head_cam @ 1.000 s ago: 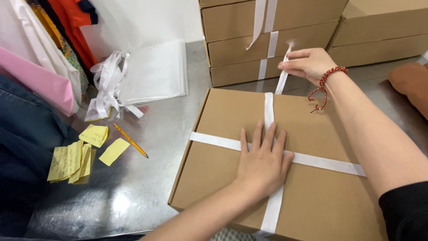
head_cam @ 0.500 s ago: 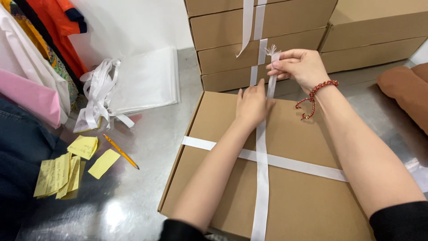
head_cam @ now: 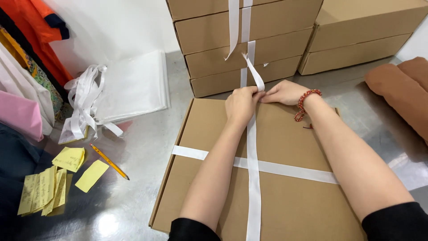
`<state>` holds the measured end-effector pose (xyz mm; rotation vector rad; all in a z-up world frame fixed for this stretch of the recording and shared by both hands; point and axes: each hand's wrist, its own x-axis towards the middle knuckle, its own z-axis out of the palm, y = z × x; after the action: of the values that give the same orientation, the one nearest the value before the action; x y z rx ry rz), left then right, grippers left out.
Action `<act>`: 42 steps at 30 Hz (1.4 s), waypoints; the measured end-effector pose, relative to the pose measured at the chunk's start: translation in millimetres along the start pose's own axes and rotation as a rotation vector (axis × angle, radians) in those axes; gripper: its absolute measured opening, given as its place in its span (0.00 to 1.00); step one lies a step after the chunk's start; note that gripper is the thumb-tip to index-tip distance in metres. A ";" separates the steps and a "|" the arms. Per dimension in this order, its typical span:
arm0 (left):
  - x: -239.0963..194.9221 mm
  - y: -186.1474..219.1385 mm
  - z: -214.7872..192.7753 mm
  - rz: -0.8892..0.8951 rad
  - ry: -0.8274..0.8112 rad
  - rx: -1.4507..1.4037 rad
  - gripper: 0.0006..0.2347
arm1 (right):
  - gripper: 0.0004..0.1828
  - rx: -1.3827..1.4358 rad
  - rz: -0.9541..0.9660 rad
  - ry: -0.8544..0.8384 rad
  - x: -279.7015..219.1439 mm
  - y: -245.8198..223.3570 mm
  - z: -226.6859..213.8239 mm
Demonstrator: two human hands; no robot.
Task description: The person writes on a yellow sticky note with a pencil and places it on a cardboard box. They then wrap a folded green garment in a clear plastic bag, place it inside the box, and close the lid. Finally, they tie a white ribbon around the box to secure it.
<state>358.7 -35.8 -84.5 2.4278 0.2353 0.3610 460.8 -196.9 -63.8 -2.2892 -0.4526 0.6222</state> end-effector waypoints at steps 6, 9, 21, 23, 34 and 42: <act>0.1 -9.5 -7.9 0.038 -0.032 0.027 0.13 | 0.14 -0.133 -0.067 0.113 6.7 5.2 11.3; -12.3 -12.3 -23.8 0.126 -0.172 0.143 0.22 | 0.09 -0.097 -0.072 0.210 12.9 10.4 21.6; -23.9 -18.8 -45.8 0.222 -0.207 0.268 0.24 | 0.10 0.527 -0.369 0.284 2.8 -13.7 16.1; -26.5 -17.5 -47.2 0.224 -0.194 0.282 0.23 | 0.09 0.525 -0.401 0.296 -6.2 -21.6 18.3; -36.7 -9.3 -72.2 0.261 -0.240 0.165 0.29 | 0.06 0.626 -0.467 0.355 -29.4 -43.0 13.2; -34.2 -5.5 -75.2 0.269 -0.241 0.201 0.34 | 0.07 0.648 -0.499 0.379 -33.8 -57.2 15.1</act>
<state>302.1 4.0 -38.9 2.6788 -0.1713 0.1639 416.7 -165.7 -22.3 -1.5408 -0.5168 0.0525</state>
